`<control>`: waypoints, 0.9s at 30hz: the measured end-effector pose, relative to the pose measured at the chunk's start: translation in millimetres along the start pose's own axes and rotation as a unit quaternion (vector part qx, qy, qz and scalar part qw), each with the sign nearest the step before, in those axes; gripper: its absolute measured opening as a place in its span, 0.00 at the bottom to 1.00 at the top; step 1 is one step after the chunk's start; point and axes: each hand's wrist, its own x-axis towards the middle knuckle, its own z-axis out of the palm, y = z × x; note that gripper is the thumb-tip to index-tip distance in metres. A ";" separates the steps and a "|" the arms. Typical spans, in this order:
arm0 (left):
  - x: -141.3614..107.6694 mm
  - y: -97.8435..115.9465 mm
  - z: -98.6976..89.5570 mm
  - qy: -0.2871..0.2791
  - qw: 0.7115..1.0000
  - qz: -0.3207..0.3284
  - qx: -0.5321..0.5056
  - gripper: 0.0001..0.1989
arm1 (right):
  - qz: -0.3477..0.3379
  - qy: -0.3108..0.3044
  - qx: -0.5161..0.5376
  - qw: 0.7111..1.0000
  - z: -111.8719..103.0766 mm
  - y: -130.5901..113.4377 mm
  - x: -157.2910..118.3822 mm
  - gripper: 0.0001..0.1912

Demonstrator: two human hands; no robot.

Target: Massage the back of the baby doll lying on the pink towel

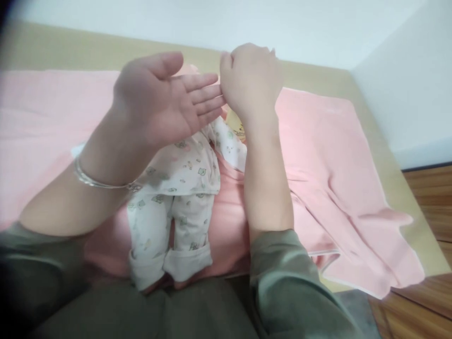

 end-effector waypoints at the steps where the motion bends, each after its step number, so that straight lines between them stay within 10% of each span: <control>1: -7.9 -0.1 -5.6 0.015 0.999 0.009 0.029 0.25 | 0.008 0.002 -0.008 1.000 -0.1 -1.3 0.2 0.25; 10: -30.8 -0.4 -72.1 0.137 0.978 0.154 0.036 0.16 | 0.041 0.003 -0.052 0.998 5.4 -2.0 -2.2 0.17; 15: -16.8 -21.7 -95.4 0.237 0.871 0.387 0.189 0.19 | 0.003 0.003 0.016 1.000 3.6 2.0 -7.6 0.19; 23: 4.8 -56.4 -119.2 0.218 0.846 0.337 0.350 0.11 | -0.071 0.121 0.069 0.988 -16.4 -39.9 -41.4 0.23; 27: 7.7 -56.2 -123.3 0.176 0.878 0.292 0.337 0.06 | -0.197 -0.010 0.125 0.972 -8.4 -68.5 -67.0 0.24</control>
